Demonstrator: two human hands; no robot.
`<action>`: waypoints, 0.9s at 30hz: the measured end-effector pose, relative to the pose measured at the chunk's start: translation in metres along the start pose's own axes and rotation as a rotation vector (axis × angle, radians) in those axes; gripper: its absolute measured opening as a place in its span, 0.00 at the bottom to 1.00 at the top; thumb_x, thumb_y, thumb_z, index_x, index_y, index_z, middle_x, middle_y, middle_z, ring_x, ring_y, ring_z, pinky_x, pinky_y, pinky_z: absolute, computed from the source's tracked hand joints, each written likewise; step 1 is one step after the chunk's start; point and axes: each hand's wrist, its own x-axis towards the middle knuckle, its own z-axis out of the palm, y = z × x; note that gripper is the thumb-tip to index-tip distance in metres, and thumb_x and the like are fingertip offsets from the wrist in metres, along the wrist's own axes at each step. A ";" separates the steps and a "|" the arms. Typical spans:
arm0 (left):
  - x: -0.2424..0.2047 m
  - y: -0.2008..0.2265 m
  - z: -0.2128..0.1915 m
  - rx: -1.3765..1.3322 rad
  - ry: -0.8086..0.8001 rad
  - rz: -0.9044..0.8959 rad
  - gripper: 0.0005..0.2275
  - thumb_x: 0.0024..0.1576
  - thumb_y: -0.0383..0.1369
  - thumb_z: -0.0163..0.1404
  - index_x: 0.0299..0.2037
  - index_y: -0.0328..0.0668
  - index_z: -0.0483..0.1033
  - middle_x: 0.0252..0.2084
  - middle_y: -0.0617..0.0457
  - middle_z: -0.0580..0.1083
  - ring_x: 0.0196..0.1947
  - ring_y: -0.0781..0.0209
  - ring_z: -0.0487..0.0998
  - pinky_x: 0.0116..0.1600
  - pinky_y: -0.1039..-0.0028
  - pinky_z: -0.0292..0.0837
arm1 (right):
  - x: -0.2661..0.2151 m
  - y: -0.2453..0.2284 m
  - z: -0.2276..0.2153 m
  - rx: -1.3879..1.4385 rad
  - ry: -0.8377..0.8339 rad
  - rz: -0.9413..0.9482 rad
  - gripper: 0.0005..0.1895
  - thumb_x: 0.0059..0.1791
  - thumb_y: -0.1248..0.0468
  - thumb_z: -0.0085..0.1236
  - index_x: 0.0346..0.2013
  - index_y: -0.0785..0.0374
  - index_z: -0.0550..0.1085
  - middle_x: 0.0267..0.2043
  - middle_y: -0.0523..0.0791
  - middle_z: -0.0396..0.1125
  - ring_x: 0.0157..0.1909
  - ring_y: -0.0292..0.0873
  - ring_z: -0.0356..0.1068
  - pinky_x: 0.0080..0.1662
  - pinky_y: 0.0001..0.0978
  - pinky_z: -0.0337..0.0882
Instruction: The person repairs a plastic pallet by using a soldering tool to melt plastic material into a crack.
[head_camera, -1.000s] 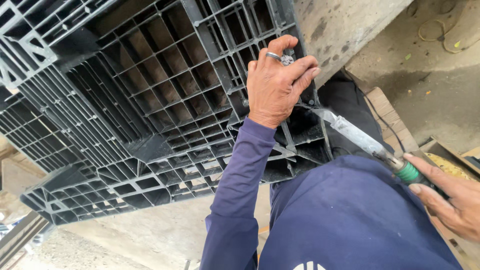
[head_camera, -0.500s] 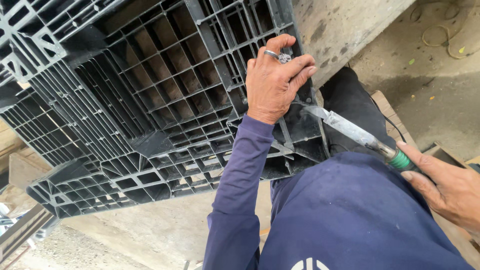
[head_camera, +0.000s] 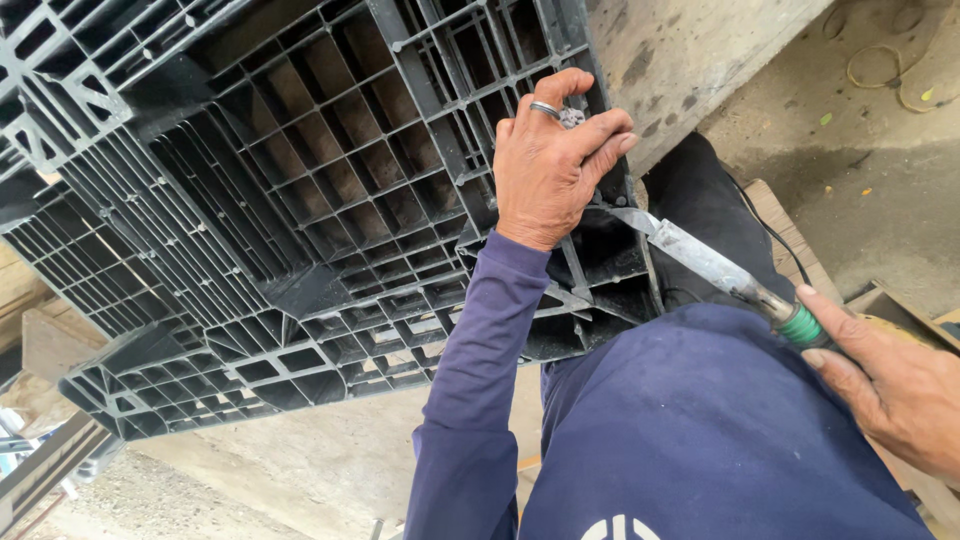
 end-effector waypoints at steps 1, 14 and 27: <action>0.000 0.000 0.000 -0.005 -0.004 -0.005 0.07 0.58 0.46 0.59 0.42 0.63 0.82 0.57 0.63 0.69 0.52 0.61 0.72 0.50 0.65 0.61 | -0.001 -0.002 0.001 -0.033 -0.088 0.109 0.35 0.51 0.55 0.56 0.74 0.44 0.63 0.52 0.49 0.75 0.50 0.51 0.77 0.50 0.38 0.76; 0.001 -0.001 -0.001 0.018 -0.002 0.023 0.07 0.58 0.46 0.59 0.42 0.64 0.82 0.57 0.63 0.68 0.53 0.60 0.72 0.50 0.65 0.61 | -0.019 -0.027 0.015 -0.009 -0.151 0.282 0.38 0.49 0.53 0.54 0.76 0.40 0.61 0.55 0.52 0.74 0.51 0.58 0.76 0.51 0.43 0.74; 0.002 0.000 -0.004 0.010 -0.048 0.012 0.07 0.57 0.45 0.60 0.43 0.64 0.82 0.58 0.62 0.68 0.48 0.62 0.72 0.49 0.66 0.61 | -0.026 -0.032 0.026 0.214 -0.277 0.480 0.33 0.53 0.48 0.53 0.74 0.31 0.59 0.49 0.50 0.79 0.51 0.51 0.81 0.54 0.39 0.76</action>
